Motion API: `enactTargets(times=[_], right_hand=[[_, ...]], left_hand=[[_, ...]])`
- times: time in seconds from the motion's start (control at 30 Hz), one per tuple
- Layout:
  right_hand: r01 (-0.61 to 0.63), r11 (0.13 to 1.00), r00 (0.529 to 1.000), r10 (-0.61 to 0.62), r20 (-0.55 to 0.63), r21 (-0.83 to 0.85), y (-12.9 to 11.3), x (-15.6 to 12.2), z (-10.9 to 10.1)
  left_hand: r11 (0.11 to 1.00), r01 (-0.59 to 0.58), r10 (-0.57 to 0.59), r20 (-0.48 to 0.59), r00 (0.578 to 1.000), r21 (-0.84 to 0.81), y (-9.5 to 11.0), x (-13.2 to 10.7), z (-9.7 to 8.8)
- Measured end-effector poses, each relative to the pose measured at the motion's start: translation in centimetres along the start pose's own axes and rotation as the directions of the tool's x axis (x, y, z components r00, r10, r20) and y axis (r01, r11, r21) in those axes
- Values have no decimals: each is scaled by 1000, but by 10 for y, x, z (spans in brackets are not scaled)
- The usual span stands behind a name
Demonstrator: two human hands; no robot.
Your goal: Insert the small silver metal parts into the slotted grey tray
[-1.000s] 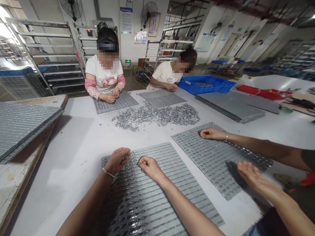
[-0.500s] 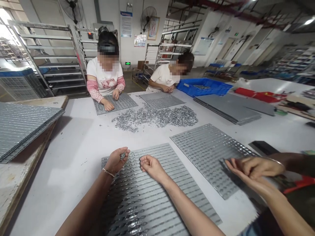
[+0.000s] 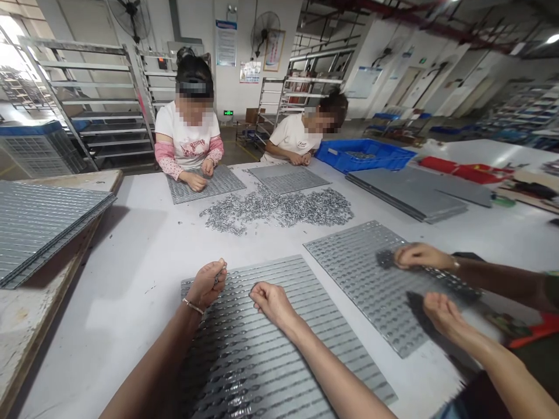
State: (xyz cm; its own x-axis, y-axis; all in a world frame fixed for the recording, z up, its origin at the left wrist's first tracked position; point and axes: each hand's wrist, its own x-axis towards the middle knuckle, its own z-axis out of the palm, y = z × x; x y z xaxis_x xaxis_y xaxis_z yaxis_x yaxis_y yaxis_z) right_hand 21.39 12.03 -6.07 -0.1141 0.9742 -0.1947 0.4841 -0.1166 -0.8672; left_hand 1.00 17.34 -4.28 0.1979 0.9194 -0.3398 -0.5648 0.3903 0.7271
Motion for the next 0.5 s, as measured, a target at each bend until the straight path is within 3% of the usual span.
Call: enactTargets(times=[0.1,0.23,0.37,0.5], right_hand=[[9,1000,1000,-9,17,-4,-1,3,7],[153,952,985,-168,-36,-264,-9,5,15],[121,919,987,-151,-50,-375,-12,6,22],[69,935,986,-116,-117,-347,-12,6,27]], left_hand=[[1000,-4,4,1,1000,0,0,0,1],[1000,4,-4,8,1000,2,3,-2,3],[1000,13,-14,16,1000,10,5,-5,4],[999,24,-24,26,999,23,3,-5,4]])
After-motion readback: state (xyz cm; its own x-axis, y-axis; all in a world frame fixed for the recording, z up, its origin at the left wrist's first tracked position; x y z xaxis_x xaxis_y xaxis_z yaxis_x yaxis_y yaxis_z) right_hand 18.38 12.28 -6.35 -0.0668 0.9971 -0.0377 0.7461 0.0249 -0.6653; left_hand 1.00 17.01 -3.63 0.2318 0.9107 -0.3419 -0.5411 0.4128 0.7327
